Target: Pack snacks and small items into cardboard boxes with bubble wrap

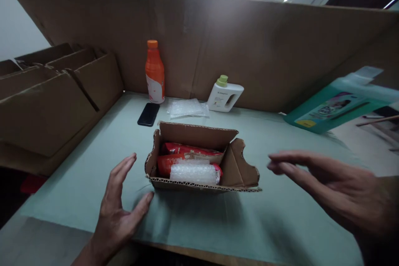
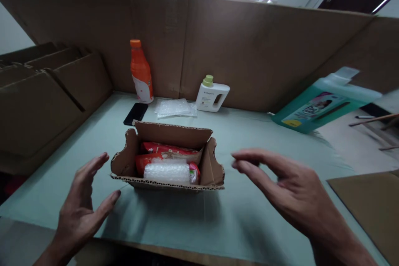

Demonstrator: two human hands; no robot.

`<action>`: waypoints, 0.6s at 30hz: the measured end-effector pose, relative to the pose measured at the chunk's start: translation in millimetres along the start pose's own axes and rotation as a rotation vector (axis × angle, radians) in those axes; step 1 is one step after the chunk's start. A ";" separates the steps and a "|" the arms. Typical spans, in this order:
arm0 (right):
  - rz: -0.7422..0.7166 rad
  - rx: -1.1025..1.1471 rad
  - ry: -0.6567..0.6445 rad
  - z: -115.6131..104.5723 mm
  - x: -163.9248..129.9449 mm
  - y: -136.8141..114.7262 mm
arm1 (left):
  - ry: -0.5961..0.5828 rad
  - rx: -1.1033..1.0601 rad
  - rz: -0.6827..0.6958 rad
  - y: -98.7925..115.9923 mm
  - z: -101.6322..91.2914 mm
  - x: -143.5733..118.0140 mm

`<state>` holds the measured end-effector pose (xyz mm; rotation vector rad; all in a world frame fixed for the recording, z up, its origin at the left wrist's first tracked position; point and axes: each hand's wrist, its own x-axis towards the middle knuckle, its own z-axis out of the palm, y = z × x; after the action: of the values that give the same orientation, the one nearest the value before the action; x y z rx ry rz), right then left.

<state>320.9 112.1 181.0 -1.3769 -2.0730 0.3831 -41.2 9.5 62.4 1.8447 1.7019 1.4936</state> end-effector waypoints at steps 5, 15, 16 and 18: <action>0.210 0.127 -0.133 60.9 -62.5 50.0 | -0.223 -0.174 -0.357 -39.8 18.1 -16.8; 0.352 0.201 0.080 105.4 -66.6 76.2 | -0.364 -0.512 -0.325 -1.6 112.3 24.9; 0.384 0.163 0.114 94.9 -75.7 90.2 | -0.386 -0.522 -0.296 6.0 121.8 23.7; 0.394 0.063 0.175 77.4 -92.1 113.8 | -0.433 -0.566 -0.253 17.1 135.5 16.3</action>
<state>379.6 83.3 28.8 -1.7167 -1.6331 0.4663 70.1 79.0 20.9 1.4493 1.1121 1.1957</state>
